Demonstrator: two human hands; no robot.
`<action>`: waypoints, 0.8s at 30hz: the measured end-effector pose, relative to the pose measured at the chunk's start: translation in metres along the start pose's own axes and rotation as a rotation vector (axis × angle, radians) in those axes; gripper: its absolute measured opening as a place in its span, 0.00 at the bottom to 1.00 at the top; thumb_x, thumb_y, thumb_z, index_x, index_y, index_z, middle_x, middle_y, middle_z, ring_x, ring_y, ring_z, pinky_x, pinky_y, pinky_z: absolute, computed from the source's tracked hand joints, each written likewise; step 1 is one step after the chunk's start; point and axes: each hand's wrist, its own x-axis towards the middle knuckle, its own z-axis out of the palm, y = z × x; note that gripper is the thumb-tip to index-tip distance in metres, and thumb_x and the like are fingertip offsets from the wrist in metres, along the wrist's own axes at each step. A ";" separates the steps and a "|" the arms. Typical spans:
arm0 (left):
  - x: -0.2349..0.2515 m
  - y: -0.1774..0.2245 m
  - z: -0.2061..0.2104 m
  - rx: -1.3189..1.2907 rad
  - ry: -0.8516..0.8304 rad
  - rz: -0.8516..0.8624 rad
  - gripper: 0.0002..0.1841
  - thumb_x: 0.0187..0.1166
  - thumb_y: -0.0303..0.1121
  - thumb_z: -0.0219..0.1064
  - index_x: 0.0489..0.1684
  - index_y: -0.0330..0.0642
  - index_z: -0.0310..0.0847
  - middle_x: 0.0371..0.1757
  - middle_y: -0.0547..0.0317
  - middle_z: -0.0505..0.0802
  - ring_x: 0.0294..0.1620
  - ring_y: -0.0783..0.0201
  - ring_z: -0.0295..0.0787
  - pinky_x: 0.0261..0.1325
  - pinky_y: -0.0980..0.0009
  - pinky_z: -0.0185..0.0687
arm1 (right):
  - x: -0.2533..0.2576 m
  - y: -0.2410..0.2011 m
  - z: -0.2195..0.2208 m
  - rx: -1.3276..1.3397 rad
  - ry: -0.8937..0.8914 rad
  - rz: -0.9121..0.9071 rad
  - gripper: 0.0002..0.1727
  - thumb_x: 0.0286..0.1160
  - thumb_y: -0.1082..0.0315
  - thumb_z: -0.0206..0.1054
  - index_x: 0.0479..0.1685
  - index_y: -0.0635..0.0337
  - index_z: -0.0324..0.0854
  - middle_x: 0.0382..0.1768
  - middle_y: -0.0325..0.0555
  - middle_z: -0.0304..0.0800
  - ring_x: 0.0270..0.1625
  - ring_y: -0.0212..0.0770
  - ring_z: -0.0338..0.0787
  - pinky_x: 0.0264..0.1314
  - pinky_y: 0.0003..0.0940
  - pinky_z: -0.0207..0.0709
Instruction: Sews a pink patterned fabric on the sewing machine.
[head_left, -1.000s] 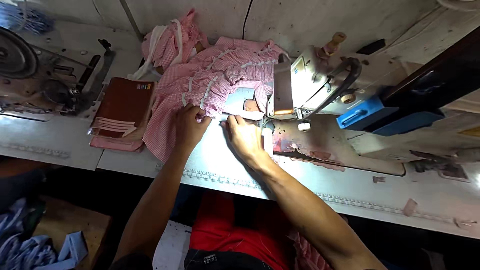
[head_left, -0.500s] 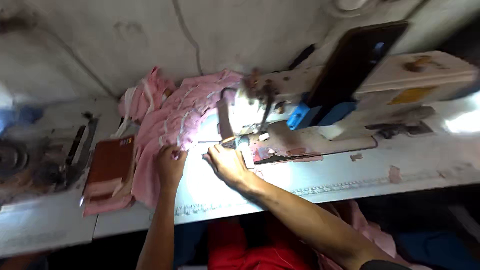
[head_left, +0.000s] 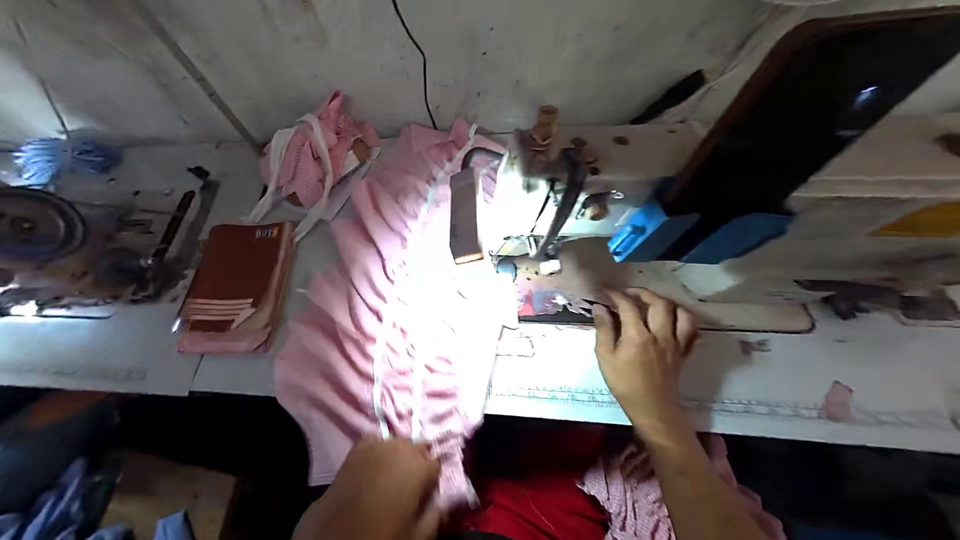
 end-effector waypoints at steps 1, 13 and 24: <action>-0.011 0.004 -0.005 -0.090 -0.070 0.071 0.16 0.73 0.55 0.73 0.39 0.53 0.92 0.33 0.59 0.94 0.33 0.54 0.93 0.31 0.46 0.86 | -0.003 -0.009 -0.001 0.046 0.035 -0.034 0.21 0.88 0.52 0.58 0.65 0.53 0.89 0.65 0.61 0.87 0.71 0.71 0.79 0.73 0.72 0.63; 0.106 -0.074 -0.022 0.317 0.419 -0.053 0.40 0.62 0.76 0.62 0.64 0.57 0.90 0.51 0.52 0.93 0.48 0.48 0.89 0.47 0.45 0.81 | -0.075 -0.084 -0.064 0.381 -1.114 -0.808 0.03 0.73 0.67 0.71 0.36 0.55 0.88 0.32 0.50 0.90 0.37 0.55 0.93 0.35 0.58 0.86; 0.173 -0.079 -0.006 -0.183 0.545 0.158 0.18 0.84 0.31 0.56 0.67 0.45 0.86 0.74 0.57 0.87 0.75 0.56 0.79 0.78 0.59 0.70 | -0.039 -0.101 0.020 0.319 -0.332 -0.233 0.20 0.79 0.58 0.65 0.66 0.55 0.87 0.53 0.49 0.88 0.58 0.50 0.87 0.59 0.47 0.82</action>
